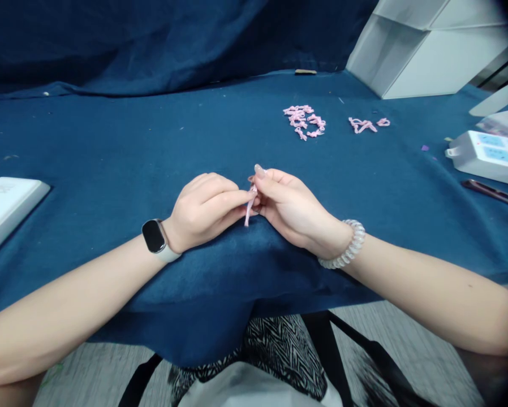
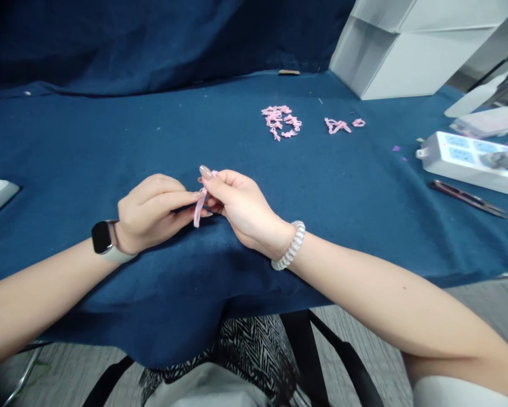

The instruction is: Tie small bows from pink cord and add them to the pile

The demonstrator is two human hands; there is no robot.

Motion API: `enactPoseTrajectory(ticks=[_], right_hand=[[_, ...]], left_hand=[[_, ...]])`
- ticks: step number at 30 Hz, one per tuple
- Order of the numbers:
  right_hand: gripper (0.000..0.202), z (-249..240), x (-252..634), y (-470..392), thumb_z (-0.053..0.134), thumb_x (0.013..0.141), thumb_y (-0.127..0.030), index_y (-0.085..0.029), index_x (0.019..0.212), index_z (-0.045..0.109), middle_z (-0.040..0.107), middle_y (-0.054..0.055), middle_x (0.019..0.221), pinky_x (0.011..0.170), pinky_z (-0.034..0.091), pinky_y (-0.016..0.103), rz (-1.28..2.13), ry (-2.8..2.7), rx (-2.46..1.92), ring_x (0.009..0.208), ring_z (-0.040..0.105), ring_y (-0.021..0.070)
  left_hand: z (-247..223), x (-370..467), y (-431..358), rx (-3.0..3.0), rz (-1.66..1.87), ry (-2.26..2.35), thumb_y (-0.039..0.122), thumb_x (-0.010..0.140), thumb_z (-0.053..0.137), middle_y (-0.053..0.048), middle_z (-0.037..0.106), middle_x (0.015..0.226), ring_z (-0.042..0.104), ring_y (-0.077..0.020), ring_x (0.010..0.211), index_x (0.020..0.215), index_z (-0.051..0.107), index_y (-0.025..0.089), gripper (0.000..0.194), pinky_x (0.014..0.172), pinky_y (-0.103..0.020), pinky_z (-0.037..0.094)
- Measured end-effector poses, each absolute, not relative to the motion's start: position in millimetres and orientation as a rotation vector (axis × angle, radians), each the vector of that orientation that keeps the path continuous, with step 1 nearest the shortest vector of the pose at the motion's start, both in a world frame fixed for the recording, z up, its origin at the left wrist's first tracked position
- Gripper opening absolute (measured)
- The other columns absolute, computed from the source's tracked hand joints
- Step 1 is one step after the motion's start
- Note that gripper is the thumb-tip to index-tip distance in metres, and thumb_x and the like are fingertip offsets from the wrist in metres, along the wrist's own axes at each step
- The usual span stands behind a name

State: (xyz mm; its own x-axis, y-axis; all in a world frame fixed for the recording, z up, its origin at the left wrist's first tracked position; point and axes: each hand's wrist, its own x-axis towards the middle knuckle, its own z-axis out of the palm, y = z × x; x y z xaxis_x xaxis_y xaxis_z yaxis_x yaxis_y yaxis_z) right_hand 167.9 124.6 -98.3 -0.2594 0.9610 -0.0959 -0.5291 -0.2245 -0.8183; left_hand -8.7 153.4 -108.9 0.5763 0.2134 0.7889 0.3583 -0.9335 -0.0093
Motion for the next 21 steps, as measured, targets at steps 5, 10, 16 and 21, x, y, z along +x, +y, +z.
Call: enactPoseTrajectory(ticks=[5,10,16,21], right_hand=[[0.035,-100.1,164.7,122.9,0.081,0.072,-0.042,-0.017,0.067,0.058,0.057,-0.002,0.064,0.066,0.048,0.024,1.721,-0.769,-0.752,0.061,0.052,0.0086],[0.035,-103.3,163.0,123.9,0.081,0.073,-0.041,-0.017,0.067,0.056,0.056,-0.003,0.061,0.059,0.044,0.022,1.727,-0.723,-0.748,0.059,0.05,0.0078],[0.028,-103.6,158.0,124.5,0.071,0.083,-0.026,-0.016,0.064,0.053,0.057,-0.002,0.058,0.057,0.042,0.021,1.723,-0.657,-0.718,0.054,0.05,0.0074],[0.033,-101.3,154.1,123.7,0.058,0.093,-0.017,-0.015,0.061,0.052,0.051,-0.004,0.053,0.055,0.038,0.02,1.705,-0.591,-0.739,0.048,0.044,0.0047]], left_hand=[[-105.2,-5.6,148.4,-2.723,-1.294,-0.837,0.031,0.085,0.069,-0.004,0.07,0.08,0.065,-0.0162,0.074,0.094,0.075,0.027,0.011,0.072,-0.032,0.053],[-104.4,-3.5,148.4,-2.752,-1.279,-0.82,0.03,0.085,0.068,-0.004,0.07,0.078,0.064,-0.0152,0.072,0.089,0.076,0.027,0.009,0.072,-0.032,0.053],[-101.8,1.8,147.3,-2.725,-1.304,-0.728,0.025,0.085,0.068,-0.003,0.071,0.075,0.064,-0.0136,0.067,0.087,0.075,0.025,0.008,0.068,-0.028,0.053],[-100.1,6.3,142.8,-2.745,-1.357,-0.868,0.03,0.083,0.07,-0.003,0.072,0.078,0.065,-0.0153,0.07,0.084,0.075,0.025,0.007,0.068,-0.03,0.053]])
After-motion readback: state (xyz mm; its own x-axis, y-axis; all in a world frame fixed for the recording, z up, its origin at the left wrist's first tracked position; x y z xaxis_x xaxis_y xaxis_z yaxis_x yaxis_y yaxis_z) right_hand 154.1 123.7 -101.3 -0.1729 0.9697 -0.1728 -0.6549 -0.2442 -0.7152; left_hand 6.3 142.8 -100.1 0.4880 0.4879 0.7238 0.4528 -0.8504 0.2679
